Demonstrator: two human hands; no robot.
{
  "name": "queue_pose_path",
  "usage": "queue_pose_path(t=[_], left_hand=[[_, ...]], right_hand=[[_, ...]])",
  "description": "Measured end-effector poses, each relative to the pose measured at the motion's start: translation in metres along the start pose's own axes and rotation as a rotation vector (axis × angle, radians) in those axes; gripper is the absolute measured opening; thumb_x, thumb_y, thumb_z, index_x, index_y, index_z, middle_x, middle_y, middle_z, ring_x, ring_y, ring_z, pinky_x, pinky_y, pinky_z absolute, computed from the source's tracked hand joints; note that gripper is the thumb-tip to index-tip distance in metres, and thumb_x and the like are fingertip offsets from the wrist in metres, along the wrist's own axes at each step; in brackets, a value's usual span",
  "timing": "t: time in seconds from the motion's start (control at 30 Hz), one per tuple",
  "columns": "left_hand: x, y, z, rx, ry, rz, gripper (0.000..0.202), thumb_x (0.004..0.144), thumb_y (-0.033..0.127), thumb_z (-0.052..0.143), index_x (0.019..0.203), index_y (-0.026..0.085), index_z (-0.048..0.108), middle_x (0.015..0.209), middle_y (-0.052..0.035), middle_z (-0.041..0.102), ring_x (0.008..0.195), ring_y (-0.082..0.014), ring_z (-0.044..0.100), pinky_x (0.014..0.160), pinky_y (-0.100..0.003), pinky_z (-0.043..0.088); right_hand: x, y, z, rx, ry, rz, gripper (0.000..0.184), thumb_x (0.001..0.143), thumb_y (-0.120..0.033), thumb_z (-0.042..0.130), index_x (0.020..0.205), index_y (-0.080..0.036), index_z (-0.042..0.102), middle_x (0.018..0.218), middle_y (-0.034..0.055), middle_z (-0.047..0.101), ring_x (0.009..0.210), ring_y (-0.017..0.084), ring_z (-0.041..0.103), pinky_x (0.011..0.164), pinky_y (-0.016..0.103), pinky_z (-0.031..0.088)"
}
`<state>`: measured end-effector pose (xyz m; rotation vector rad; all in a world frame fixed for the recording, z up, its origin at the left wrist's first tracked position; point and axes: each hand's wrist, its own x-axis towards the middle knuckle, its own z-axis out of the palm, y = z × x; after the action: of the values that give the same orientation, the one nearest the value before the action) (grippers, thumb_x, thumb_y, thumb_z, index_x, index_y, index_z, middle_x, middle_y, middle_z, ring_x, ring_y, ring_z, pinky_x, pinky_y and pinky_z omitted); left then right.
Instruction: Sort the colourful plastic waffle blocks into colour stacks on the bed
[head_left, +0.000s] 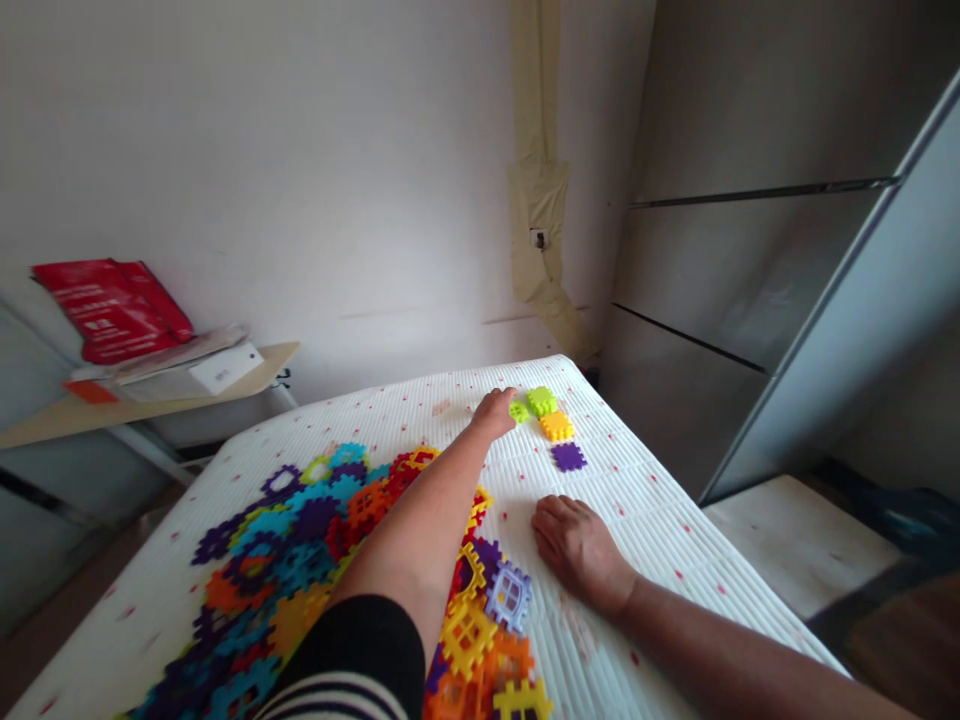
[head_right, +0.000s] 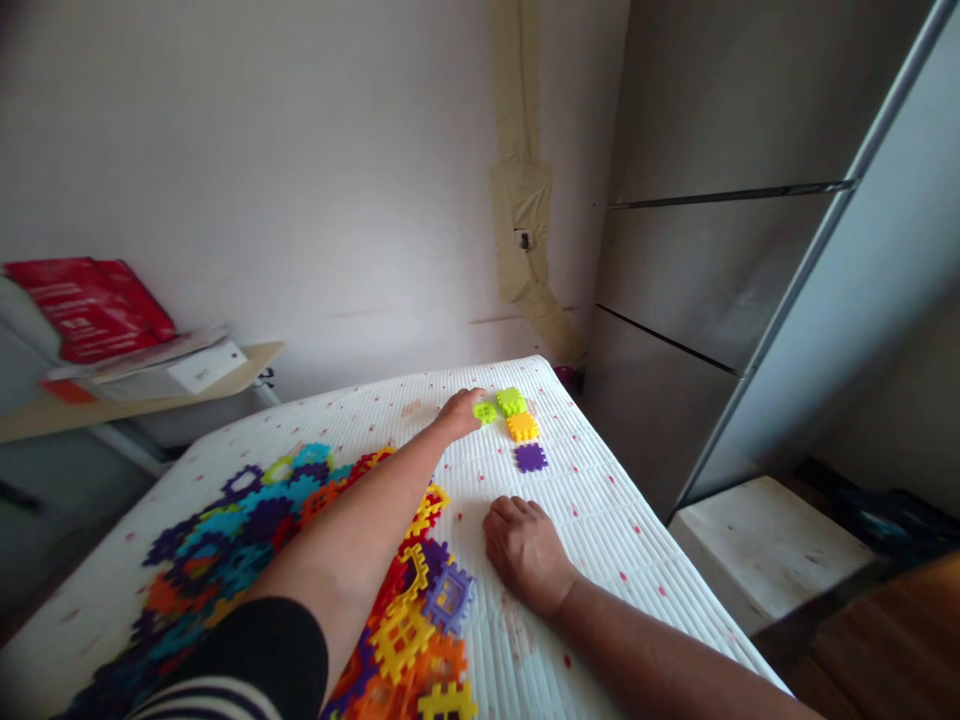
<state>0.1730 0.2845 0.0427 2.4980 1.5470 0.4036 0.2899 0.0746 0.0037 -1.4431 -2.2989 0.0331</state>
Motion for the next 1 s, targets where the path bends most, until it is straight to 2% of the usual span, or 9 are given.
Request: queue_pose_path(t=[0.13, 0.27, 0.37, 0.4, 0.5, 0.6, 0.7, 0.83, 1.0], left_hand=[[-0.009, -0.002, -0.021, -0.021, 0.058, 0.037, 0.059, 0.064, 0.009, 0.067, 0.121, 0.02, 0.054, 0.112, -0.0072, 0.059, 0.104, -0.0193, 0.058, 0.09, -0.027, 0.046], [-0.05, -0.018, -0.078, -0.055, 0.167, 0.1, 0.053, 0.065, 0.008, 0.063, 0.117, 0.019, 0.057, 0.116, -0.0058, 0.058, 0.109, -0.0174, 0.056, 0.096, -0.026, 0.043], [-0.115, -0.047, -0.128, -0.071, 0.278, 0.112, 0.045, 0.071, 0.011, 0.057, 0.115, 0.02, 0.058, 0.117, -0.0034, 0.058, 0.111, -0.0151, 0.054, 0.101, -0.026, 0.039], [-0.142, -0.06, -0.142, -0.074, 0.368, 0.131, 0.04, 0.071, 0.011, 0.056, 0.11, 0.02, 0.061, 0.114, -0.0034, 0.06, 0.108, -0.0159, 0.056, 0.1, -0.028, 0.04], [-0.229, -0.106, -0.164, -0.033, 0.593, 0.055, 0.025, 0.074, 0.017, 0.055, 0.096, 0.02, 0.066, 0.102, -0.0026, 0.065, 0.099, -0.0171, 0.06, 0.093, -0.031, 0.045], [-0.307, -0.151, -0.158, -0.007, 0.794, -0.142, 0.018, 0.077, 0.02, 0.053, 0.089, 0.02, 0.067, 0.093, -0.0018, 0.066, 0.089, -0.016, 0.062, 0.084, -0.029, 0.049], [-0.361, -0.183, -0.135, 0.014, 0.977, -0.32, 0.016, 0.077, 0.019, 0.052, 0.082, 0.019, 0.068, 0.085, -0.0016, 0.066, 0.079, -0.0151, 0.062, 0.075, -0.028, 0.05], [-0.393, -0.201, -0.106, 0.02, 1.088, -0.417, 0.018, 0.077, 0.018, 0.05, 0.08, 0.018, 0.067, 0.083, -0.0038, 0.066, 0.082, -0.0172, 0.062, 0.075, -0.03, 0.05], [-0.406, -0.214, -0.097, 0.015, 1.13, -0.47, 0.02, 0.076, 0.018, 0.048, 0.081, 0.018, 0.067, 0.084, -0.0043, 0.066, 0.08, -0.017, 0.062, 0.074, -0.03, 0.05]], right_hand=[[0.0, 0.0, -0.003, 0.03, 0.016, -0.025, 0.021, 0.09, -0.016, 0.043, 0.072, -0.018, 0.054, 0.08, 0.0038, 0.056, 0.074, 0.015, 0.05, 0.069, 0.026, 0.036], [-0.002, 0.003, -0.003, 0.048, 0.021, -0.069, 0.022, 0.091, -0.016, 0.041, 0.075, -0.017, 0.055, 0.082, 0.0052, 0.057, 0.077, 0.016, 0.052, 0.071, 0.027, 0.039], [-0.004, 0.007, -0.001, 0.044, 0.022, -0.097, 0.023, 0.092, -0.019, 0.039, 0.078, -0.017, 0.056, 0.083, 0.006, 0.057, 0.077, 0.017, 0.053, 0.072, 0.028, 0.041], [-0.004, 0.008, 0.0, 0.04, 0.024, -0.105, 0.023, 0.092, -0.02, 0.038, 0.079, -0.017, 0.057, 0.083, 0.0063, 0.058, 0.077, 0.017, 0.053, 0.072, 0.028, 0.041], [-0.004, 0.012, 0.001, 0.02, 0.035, -0.124, 0.025, 0.093, -0.025, 0.037, 0.082, -0.017, 0.058, 0.084, 0.0072, 0.059, 0.078, 0.018, 0.054, 0.072, 0.029, 0.042], [-0.003, 0.015, 0.002, 0.004, 0.036, -0.149, 0.027, 0.093, -0.028, 0.037, 0.083, -0.017, 0.059, 0.084, 0.0074, 0.06, 0.077, 0.018, 0.056, 0.071, 0.029, 0.044], [-0.003, 0.017, 0.001, -0.007, 0.049, -0.166, 0.028, 0.093, -0.031, 0.037, 0.084, -0.018, 0.06, 0.086, 0.0077, 0.061, 0.077, 0.018, 0.058, 0.07, 0.029, 0.045], [-0.003, 0.02, 0.0, -0.003, 0.049, -0.178, 0.029, 0.091, -0.035, 0.039, 0.086, -0.019, 0.062, 0.09, 0.0076, 0.063, 0.078, 0.018, 0.06, 0.071, 0.029, 0.048], [-0.004, 0.028, 0.003, 0.0, 0.058, -0.159, 0.03, 0.09, -0.04, 0.04, 0.089, -0.02, 0.063, 0.094, 0.0077, 0.066, 0.083, 0.019, 0.064, 0.072, 0.03, 0.051]])
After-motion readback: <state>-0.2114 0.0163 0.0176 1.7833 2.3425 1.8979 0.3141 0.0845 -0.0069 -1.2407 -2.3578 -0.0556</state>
